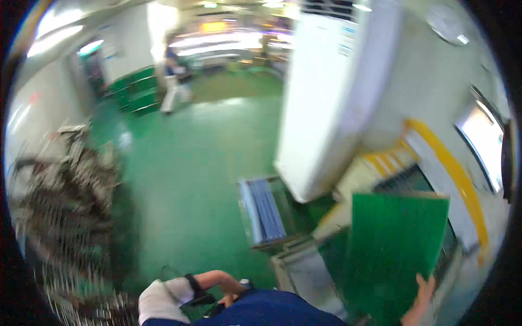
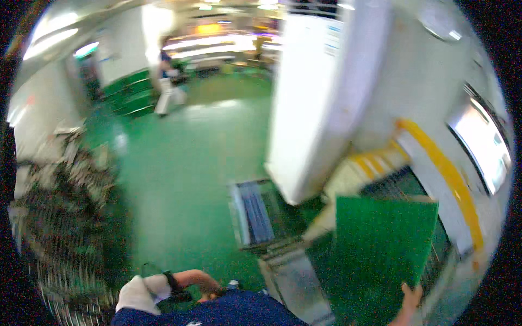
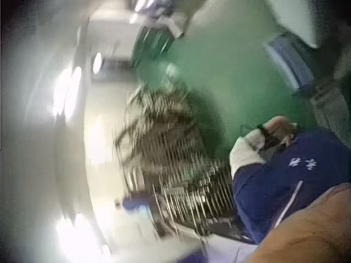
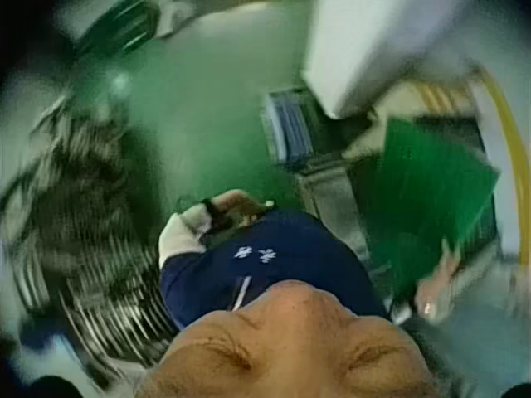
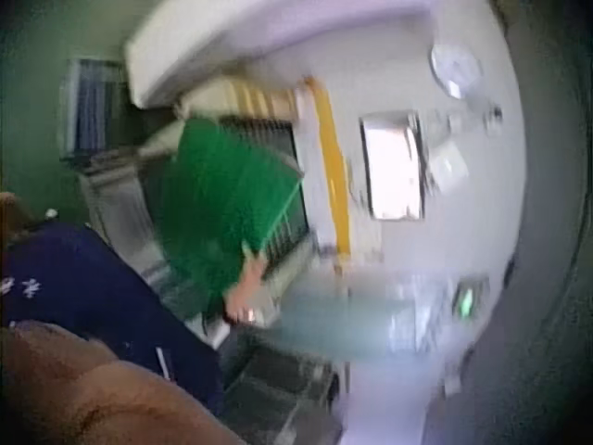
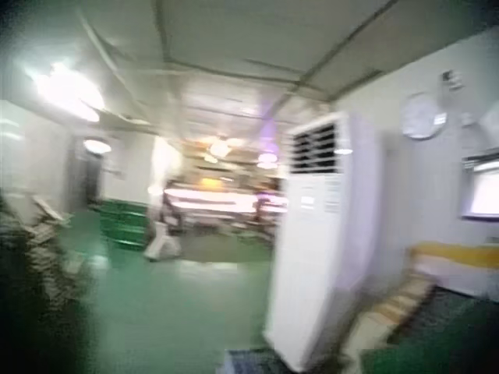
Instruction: Loading printed circuit boards into a processing or drying machine.
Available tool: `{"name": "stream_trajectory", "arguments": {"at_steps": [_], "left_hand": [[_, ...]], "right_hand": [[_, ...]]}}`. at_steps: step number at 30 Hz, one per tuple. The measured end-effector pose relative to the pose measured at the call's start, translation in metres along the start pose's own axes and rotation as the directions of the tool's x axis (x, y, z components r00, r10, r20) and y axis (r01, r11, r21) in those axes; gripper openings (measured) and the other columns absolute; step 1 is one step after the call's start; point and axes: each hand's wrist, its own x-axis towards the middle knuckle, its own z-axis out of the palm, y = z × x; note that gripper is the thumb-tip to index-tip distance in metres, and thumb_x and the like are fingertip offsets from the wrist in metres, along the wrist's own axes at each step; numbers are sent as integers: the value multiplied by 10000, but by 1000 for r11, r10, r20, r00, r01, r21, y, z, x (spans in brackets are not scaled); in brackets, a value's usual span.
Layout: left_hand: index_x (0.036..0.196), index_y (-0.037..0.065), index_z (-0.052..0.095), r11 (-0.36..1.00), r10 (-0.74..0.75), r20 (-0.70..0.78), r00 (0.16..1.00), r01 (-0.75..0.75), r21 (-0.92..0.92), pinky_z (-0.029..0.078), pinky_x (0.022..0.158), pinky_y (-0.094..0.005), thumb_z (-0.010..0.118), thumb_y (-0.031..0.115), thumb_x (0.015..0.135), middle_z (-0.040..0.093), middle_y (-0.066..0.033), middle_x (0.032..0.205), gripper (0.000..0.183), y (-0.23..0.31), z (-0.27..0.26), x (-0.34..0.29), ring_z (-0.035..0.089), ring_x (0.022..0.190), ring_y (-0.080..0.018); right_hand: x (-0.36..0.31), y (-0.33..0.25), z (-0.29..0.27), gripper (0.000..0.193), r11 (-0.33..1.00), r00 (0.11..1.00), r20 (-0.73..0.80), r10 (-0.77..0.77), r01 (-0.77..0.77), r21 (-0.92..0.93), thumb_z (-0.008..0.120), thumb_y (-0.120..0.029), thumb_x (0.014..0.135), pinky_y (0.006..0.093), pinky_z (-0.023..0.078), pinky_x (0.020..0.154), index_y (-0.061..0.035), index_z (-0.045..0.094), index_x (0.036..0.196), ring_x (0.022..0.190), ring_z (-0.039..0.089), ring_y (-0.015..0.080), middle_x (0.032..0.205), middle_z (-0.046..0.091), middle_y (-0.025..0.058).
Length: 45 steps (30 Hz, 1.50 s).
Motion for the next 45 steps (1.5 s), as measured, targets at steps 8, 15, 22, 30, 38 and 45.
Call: {"name": "stream_trajectory", "arguments": {"at_steps": [8, 15, 22, 30, 38, 45], "left_hand": [[990, -38, 582, 993, -118, 124, 985, 116, 28, 465, 718, -347, 664, 157, 733, 665, -125, 929, 333, 13, -35, 19, 565, 828, -161], [1025, -15, 592, 975, -221, -2, 975, 221, -2, 459, 752, -357, 662, 163, 745, 662, -121, 955, 339, 24, -31, 16, 571, 850, -172], [1130, -10, 592, 657, -224, -637, 737, -369, -658, 451, 859, -377, 551, 197, 885, 640, -135, 1013, 323, 51, 13, -28, 587, 950, -247], [1208, 11, 529, 848, -228, -569, 790, -127, -515, 420, 905, -379, 531, 224, 889, 575, -153, 1154, 383, 137, -38, -2, 547, 1046, -271], [1170, 31, 551, 936, -184, -458, 870, 13, -352, 427, 885, -376, 537, 227, 882, 588, -141, 1118, 349, 174, -103, 52, 557, 1019, -267], [1137, 48, 570, 961, -175, -364, 915, 77, -266, 433, 867, -373, 542, 230, 876, 599, -131, 1087, 319, 195, -125, 83, 565, 996, -263]], "right_hand": [[10, 70, 10, 336, 199, 972, 125, 200, -165, 966, 600, -153, 844, 434, 449, 868, -30, 524, 1148, 1018, 546, 264, 1127, 568, 107], [23, 75, 38, 313, 6, 977, 137, 162, -140, 990, 588, -36, 816, 404, 472, 849, -55, 522, 1121, 1009, 558, 248, 1100, 579, 83], [55, 94, 88, 222, -146, 956, 177, 235, -145, 979, 585, -13, 809, 362, 492, 770, -67, 545, 1021, 909, 581, 216, 984, 599, 69], [69, 113, 145, 231, -287, 881, 203, 428, -80, 954, 631, -150, 836, 439, 473, 773, -49, 496, 994, 798, 558, 278, 881, 554, 119], [53, 113, 170, 257, -151, 809, 496, 316, -473, 868, 618, -207, 852, 392, 492, 745, -15, 496, 971, 813, 568, 278, 914, 555, 148], [71, 120, 164, 239, -132, 852, 434, 293, -413, 901, 624, -214, 850, 393, 497, 727, -12, 512, 917, 802, 580, 270, 863, 567, 142]]}}
